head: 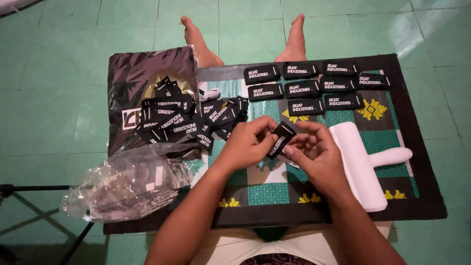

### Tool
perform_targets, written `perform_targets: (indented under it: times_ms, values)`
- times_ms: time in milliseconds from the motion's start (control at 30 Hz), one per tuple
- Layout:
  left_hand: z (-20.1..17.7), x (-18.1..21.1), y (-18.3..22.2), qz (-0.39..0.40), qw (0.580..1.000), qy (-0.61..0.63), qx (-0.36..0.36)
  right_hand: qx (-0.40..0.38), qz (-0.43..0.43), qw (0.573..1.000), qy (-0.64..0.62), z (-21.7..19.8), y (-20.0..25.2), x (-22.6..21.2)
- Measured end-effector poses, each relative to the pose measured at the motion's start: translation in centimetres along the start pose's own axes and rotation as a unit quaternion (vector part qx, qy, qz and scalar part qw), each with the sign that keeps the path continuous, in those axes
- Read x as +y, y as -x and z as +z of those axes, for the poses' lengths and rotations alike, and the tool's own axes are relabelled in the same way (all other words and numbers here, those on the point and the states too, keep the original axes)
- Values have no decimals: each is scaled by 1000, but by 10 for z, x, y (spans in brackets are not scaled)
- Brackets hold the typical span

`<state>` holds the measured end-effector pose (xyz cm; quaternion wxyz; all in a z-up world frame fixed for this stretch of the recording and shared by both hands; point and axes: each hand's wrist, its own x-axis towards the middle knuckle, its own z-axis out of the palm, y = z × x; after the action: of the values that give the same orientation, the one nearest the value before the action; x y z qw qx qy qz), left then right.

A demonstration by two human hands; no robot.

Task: The person folds small black fabric labels and arranges them on a checkered mat, then presses them with a roller.

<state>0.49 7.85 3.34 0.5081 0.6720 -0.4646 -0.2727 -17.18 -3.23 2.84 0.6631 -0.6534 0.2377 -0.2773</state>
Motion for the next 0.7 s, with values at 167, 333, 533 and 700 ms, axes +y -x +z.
perform_targets:
  times_ms: [167, 333, 533, 700]
  values:
    - [-11, 20, 3, 0, 994, -79, -79, 32, -3, 998, 59, -3, -1, 4]
    - [-28, 31, -2, 5, 978, -173, -119, 69, -24, 989, 128, -5, 6, 4]
    - [-33, 33, 3, -41, 953, -213, -210, 26, -190, 859, 474, -13, 24, 10]
    - [-32, 21, 2, -57, 924, -293, -241, -25, -266, 780, 565, -19, 37, 16]
